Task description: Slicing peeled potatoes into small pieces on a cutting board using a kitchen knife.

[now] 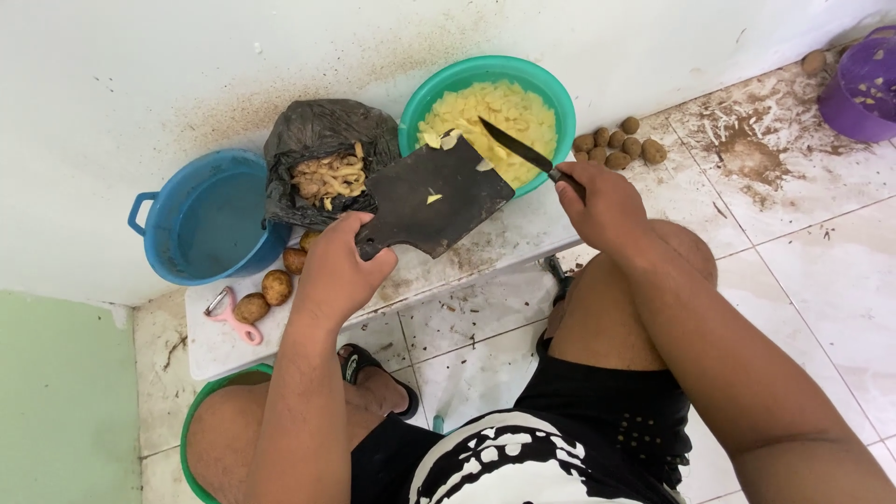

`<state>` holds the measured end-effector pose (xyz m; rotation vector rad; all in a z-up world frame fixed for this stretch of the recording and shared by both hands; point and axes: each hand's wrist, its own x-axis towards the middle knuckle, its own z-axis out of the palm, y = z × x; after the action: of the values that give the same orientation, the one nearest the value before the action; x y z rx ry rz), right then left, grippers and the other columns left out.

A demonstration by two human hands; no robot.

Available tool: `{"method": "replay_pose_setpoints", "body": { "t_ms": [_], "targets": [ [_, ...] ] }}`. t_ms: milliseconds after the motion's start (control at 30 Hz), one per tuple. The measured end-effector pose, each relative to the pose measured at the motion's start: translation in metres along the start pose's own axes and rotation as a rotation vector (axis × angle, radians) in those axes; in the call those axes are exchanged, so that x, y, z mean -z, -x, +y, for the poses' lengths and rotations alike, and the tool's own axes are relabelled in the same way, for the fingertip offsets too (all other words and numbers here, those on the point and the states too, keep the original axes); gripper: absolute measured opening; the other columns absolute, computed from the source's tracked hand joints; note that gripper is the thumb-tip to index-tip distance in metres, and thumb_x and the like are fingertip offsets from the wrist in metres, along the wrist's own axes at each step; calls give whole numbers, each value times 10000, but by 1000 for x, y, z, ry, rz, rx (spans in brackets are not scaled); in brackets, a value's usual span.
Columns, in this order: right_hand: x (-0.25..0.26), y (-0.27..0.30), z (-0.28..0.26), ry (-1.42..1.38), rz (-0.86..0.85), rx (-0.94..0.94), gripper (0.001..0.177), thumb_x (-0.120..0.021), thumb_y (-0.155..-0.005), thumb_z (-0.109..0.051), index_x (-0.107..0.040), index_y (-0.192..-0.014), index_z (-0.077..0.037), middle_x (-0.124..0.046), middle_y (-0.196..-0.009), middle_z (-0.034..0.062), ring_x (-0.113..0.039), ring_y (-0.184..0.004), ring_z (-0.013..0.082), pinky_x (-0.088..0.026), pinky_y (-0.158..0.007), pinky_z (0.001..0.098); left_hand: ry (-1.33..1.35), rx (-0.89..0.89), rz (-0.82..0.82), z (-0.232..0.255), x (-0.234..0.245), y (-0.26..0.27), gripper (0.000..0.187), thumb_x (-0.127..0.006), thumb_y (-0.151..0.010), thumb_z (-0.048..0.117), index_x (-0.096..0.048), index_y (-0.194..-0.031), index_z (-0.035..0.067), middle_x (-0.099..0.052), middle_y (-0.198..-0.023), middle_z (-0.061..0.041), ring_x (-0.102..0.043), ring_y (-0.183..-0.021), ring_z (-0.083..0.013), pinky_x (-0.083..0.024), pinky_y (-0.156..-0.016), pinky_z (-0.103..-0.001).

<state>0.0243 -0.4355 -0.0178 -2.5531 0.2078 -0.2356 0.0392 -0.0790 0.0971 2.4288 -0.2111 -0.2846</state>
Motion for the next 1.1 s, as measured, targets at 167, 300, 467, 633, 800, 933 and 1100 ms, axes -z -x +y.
{"method": "replay_pose_setpoints", "body": {
  "t_ms": [167, 300, 467, 633, 800, 933, 1100],
  "targets": [
    [-4, 16, -19, -291, -3, 51, 343, -621, -1029, -284, -711, -1337, -164, -736, -1119, 137, -699, -1087, 386, -561, -886, 484, 21, 6, -8, -9, -7, -13, 525, -637, -948, 171, -593, -1425, -43, -641, -1183, -300, -714, -1016, -442, -600, -777, -580],
    [10, 40, -51, -414, -135, 185, 335, -620, -990, -196, -730, -1277, -64, -760, -1065, 228, -721, -1029, 442, -579, -865, 519, -4, 14, -20, -16, -16, -27, 536, -644, -948, 220, -593, -1428, -13, -634, -1161, -265, -715, -997, -397, -621, -778, -543],
    [6, 31, -43, -333, -155, 172, 351, -618, -1005, -227, -721, -1292, -53, -755, -1076, 231, -714, -1031, 449, -569, -870, 532, 8, 14, -19, -16, -19, -28, 562, -631, -944, 211, -574, -1448, -31, -628, -1172, -282, -707, -1010, -409, -597, -769, -566],
    [-4, 17, -20, -217, -109, 30, 369, -630, -1007, -289, -722, -1310, -100, -748, -1121, 222, -702, -1056, 457, -563, -864, 546, 19, 9, -20, -22, -17, -25, 611, -628, -938, 199, -522, -1478, -66, -606, -1246, -313, -703, -1092, -443, -608, -816, -593],
    [-7, 15, -16, -215, -10, -76, 362, -608, -1040, -287, -724, -1338, -117, -759, -1083, 145, -745, -992, 339, -587, -814, 443, 88, 34, -1, -28, -17, -19, 583, -597, -936, 185, -557, -1473, -40, -622, -1187, -295, -698, -994, -417, -548, -730, -591],
    [-3, 19, -41, -327, -5, 15, 369, -646, -1006, -247, -712, -1335, -93, -738, -1107, 220, -705, -1062, 440, -590, -841, 501, 71, 41, -2, -30, -21, -17, 592, -622, -924, 199, -564, -1469, -28, -628, -1179, -275, -707, -996, -394, -569, -735, -562],
    [-8, 10, -52, -282, -40, 130, 355, -618, -1021, -230, -705, -1323, -64, -737, -1130, 241, -679, -1070, 496, -554, -904, 583, 38, -45, -1, -18, -21, -9, 573, -663, -885, 200, -629, -1409, -28, -668, -1120, -302, -719, -942, -440, -553, -732, -559]
  ]
}}
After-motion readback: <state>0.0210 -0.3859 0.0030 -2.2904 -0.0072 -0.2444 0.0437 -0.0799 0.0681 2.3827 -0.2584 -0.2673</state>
